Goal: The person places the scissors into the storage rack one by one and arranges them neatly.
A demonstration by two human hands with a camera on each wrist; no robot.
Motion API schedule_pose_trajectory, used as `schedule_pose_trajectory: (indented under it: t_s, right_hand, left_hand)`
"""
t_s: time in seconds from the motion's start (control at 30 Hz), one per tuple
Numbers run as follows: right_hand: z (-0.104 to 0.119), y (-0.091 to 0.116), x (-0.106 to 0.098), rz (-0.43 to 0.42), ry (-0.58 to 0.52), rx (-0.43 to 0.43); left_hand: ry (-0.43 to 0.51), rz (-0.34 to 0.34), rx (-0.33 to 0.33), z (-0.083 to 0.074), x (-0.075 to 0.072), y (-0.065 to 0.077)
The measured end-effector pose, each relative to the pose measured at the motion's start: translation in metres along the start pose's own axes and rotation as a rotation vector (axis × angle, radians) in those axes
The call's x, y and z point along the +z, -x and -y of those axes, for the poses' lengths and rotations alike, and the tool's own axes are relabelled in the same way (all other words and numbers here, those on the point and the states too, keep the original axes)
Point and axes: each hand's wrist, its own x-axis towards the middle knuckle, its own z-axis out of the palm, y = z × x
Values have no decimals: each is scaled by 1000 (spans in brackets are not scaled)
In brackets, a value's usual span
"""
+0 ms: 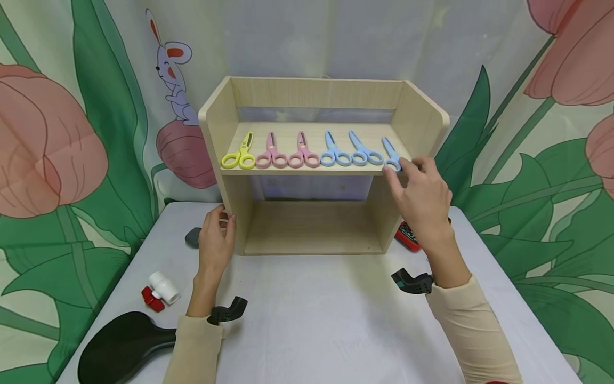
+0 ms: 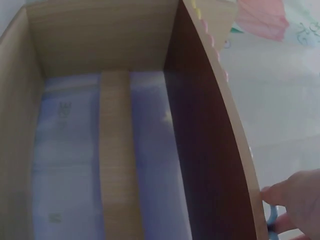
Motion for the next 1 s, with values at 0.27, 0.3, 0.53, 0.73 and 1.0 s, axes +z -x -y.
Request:
schedule_pose_trajectory:
  t_s: [0.27, 0.3, 0.53, 0.73, 1.0]
  right_hand:
    - [0, -10, 7, 70, 105, 37]
    - [-1, -11, 8, 76, 102, 39]
    - [-4, -13, 12, 75, 39, 36]
    - [-7, 2, 12, 8, -39, -23]
    - [0, 43, 16, -104, -158, -131]
  left_hand:
    - [3, 10, -12, 0, 0, 1]
    - [4, 8, -11, 0, 0, 1]
    - [2, -1, -7, 0, 0, 0]
    - [0, 6, -14, 1, 1, 0]
    - [0, -38, 16, -9, -4, 1]
